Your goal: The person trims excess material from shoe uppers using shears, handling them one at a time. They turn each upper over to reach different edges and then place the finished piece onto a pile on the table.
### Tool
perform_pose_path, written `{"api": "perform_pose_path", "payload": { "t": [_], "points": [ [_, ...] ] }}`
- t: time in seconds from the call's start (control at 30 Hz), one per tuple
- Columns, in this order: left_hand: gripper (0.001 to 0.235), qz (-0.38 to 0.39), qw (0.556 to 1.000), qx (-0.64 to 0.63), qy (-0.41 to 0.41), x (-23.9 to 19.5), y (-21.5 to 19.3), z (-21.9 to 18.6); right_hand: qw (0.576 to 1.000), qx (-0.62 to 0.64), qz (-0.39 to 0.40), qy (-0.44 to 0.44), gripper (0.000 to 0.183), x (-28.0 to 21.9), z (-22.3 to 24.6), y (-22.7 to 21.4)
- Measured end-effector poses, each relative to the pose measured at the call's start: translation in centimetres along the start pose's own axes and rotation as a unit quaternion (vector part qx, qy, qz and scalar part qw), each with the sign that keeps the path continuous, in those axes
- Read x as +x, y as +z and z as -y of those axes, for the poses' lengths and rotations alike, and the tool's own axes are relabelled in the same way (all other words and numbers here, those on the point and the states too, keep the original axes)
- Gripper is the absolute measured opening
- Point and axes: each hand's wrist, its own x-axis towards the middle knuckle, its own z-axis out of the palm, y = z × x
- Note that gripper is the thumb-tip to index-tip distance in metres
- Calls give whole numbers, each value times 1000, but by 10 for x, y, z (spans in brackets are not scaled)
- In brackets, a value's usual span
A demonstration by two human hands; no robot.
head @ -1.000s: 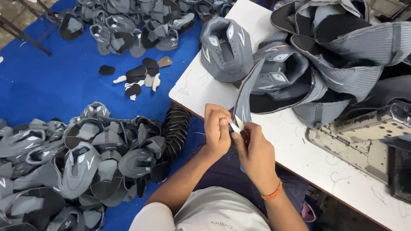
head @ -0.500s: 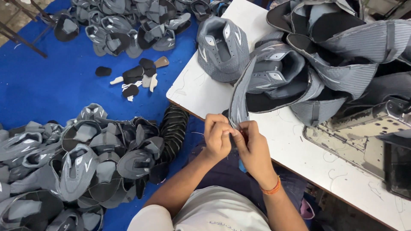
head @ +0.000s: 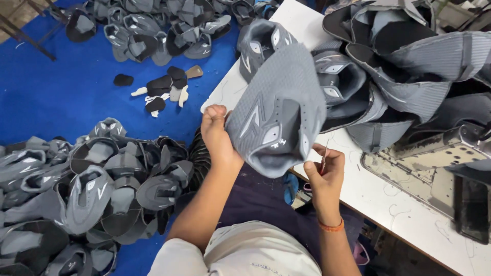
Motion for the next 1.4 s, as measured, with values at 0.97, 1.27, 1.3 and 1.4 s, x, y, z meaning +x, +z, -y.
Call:
{"api": "perform_pose_path", "payload": {
  "t": [0.97,1.27,1.3,1.4],
  "points": [
    [42,427,785,403,-196,-17,-25,-50,919,167,-100,343,42,-65,-44,-107],
    [32,362,872,317,-95,103,33,-70,961,27,-30,273,24,-13,-60,-84],
    [29,234,948,210,54,141,41,-76,960,-8,-31,277,23,-13,-53,-79],
    [23,166,961,132,180,221,42,-86,963,16,4,270,24,-13,-51,-83]
  ]
}}
